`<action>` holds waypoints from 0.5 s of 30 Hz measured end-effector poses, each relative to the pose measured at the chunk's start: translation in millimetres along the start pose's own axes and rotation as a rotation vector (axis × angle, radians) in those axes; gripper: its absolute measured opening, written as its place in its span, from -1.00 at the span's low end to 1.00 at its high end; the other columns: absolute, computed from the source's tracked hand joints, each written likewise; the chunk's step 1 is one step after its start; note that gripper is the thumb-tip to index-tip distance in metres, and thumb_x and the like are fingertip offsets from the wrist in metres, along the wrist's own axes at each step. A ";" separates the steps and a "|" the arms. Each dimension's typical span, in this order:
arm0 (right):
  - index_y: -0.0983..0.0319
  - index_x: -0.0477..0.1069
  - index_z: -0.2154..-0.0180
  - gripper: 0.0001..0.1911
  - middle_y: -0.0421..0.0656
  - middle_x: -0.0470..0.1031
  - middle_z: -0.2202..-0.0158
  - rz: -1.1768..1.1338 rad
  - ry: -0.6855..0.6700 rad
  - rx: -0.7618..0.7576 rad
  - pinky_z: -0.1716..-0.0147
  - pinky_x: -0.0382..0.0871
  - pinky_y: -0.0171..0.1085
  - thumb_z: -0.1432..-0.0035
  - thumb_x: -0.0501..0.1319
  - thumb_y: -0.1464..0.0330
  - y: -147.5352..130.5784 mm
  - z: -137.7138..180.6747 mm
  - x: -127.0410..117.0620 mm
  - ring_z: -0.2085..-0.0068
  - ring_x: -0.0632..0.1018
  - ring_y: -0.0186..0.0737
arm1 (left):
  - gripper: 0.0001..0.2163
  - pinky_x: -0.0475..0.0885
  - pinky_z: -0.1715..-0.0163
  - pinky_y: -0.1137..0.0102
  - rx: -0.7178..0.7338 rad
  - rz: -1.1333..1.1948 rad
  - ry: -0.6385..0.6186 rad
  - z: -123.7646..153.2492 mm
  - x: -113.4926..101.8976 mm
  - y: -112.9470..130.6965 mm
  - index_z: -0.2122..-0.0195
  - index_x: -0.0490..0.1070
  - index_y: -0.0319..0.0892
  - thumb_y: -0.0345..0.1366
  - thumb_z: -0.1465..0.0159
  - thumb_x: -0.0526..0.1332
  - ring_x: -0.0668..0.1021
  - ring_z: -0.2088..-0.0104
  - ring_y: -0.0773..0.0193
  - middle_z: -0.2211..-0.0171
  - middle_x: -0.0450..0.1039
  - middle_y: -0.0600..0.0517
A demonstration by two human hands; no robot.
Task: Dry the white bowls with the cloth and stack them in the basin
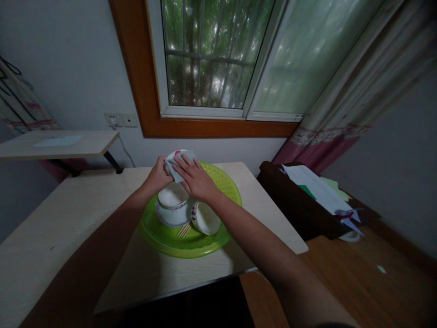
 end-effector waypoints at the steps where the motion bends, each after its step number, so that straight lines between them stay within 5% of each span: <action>1: 0.06 -0.08 -0.46 -0.32 -0.19 -0.07 -0.51 -0.014 0.005 0.009 -0.47 -0.20 0.16 -0.40 0.07 0.34 1.6 -0.4 0.2 -0.52 -0.13 -0.10 | -0.42 0.45 0.24 0.36 -0.003 -0.005 0.004 -0.1 -0.3 0.8 0.04 0.20 -0.12 -0.24 0.03 0.44 0.54 0.23 0.26 0.17 0.45 0.03; 7: -0.03 -0.09 -0.46 -0.41 -0.29 -0.08 -0.51 -0.261 0.203 0.227 -0.46 -0.04 0.10 -0.47 -0.07 0.24 40.8 6.1 -1.0 -0.51 -0.02 -0.16 | -0.41 0.49 0.21 0.28 -0.033 -0.087 0.069 0.0 -7.8 2.6 0.02 0.20 -0.12 -0.17 0.00 0.45 0.56 0.16 0.16 0.12 0.44 -0.05; 11: 0.11 0.06 -0.43 -0.35 -0.10 0.16 -0.44 -0.414 0.295 0.444 -0.43 0.07 0.08 -0.45 -0.12 0.00 73.0 18.3 7.5 -0.43 0.22 -0.07 | -0.41 0.50 0.19 0.27 -0.031 -0.103 0.063 2.2 -9.1 5.9 0.00 0.21 -0.13 -0.15 -0.01 0.45 0.56 0.13 0.13 0.10 0.44 -0.07; 15: 0.17 0.13 -0.40 -0.27 -0.02 0.23 -0.41 -0.404 0.300 0.501 -0.42 0.09 0.07 -0.41 -0.13 -0.10 78.3 21.3 7.4 -0.41 0.27 -0.04 | -0.39 0.51 0.18 0.27 0.004 -0.123 -0.010 4.2 -2.1 11.8 -0.03 0.21 -0.13 -0.15 -0.02 0.44 0.56 0.10 0.12 0.07 0.45 -0.09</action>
Point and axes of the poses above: each hand's wrist, its own z-axis away from the middle knuckle, its own x-axis out of the palm, y = z × x, the point moved 9 cm from there along -z, towards the middle knuckle
